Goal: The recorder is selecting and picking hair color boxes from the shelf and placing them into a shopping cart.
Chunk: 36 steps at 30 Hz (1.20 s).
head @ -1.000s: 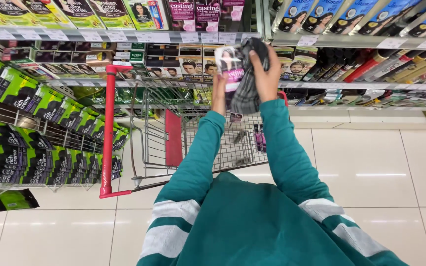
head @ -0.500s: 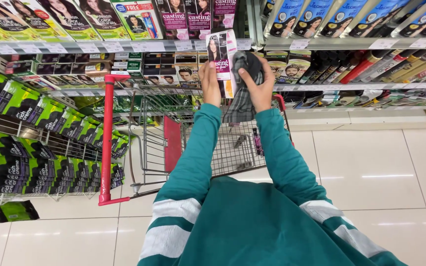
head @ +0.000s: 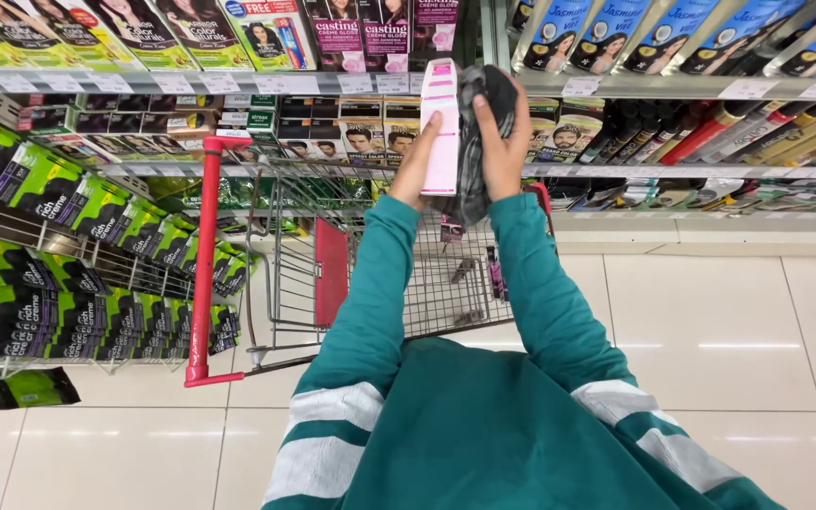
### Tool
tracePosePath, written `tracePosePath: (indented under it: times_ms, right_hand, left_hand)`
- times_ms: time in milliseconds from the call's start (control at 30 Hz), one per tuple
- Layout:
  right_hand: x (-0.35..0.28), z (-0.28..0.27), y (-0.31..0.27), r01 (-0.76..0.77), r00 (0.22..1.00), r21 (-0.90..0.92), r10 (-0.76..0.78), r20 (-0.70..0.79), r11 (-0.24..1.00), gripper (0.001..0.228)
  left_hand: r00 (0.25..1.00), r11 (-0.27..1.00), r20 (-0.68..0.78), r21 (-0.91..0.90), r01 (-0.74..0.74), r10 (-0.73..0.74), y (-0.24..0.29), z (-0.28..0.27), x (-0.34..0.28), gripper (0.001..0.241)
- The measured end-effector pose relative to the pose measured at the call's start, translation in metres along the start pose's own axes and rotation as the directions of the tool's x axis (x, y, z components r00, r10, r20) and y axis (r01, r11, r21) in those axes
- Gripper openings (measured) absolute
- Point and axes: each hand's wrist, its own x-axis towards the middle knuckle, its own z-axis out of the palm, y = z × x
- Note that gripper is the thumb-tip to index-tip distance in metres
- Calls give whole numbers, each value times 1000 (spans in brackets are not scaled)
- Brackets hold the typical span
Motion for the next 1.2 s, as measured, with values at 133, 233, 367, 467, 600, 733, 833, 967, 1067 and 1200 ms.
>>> tracePosePath:
  times_ms: [133, 233, 367, 467, 600, 733, 833, 967, 1067, 1200]
  right_hand:
    - [-4, -8, 8, -27, 1000, -24, 26, -12, 999, 37]
    - [-14, -24, 32, -22, 1000, -65, 23, 10, 998, 35]
    - [-15, -68, 83, -190, 979, -63, 194, 61, 980, 36]
    - [-5, -100, 100, -347, 928, -151, 362, 91, 926, 47]
    - [6, -106, 54, -249, 860, -384, 385, 335, 889, 39]
    - [19, -51, -48, -79, 873, -525, 314, 375, 847, 51]
    - [24, -31, -37, 25, 932, -657, 220, 288, 753, 63]
    - [38, -17, 4, 205, 973, -672, -71, 222, 712, 48]
    - [48, -5, 5, 185, 981, -675, -96, 167, 714, 38]
    - [52, 1, 10, 95, 994, -696, -29, 106, 712, 36]
  left_hand:
    - [998, 972, 61, -234, 21, -7, 12, 11, -3, 81]
    - [999, 935, 9, -352, -43, 49, 7, 7, 12, 73]
    - [971, 934, -147, -278, -224, 189, -7, 2, 25, 79]
    - [926, 941, -227, -84, -328, 303, 2, 11, 18, 89]
    - [822, 827, -157, 251, -503, 547, 21, 32, 14, 95]
    - [706, 666, -85, 427, -612, 703, 39, 61, 20, 92]
    - [590, 559, -107, 490, -669, 800, 46, 78, 32, 89]
    - [485, 498, -185, 553, -668, 855, 58, 84, 35, 89]
    - [480, 500, -195, 558, -663, 855, 51, 76, 42, 90]
    - [538, 545, -183, 523, -656, 823, 38, 60, 51, 84]
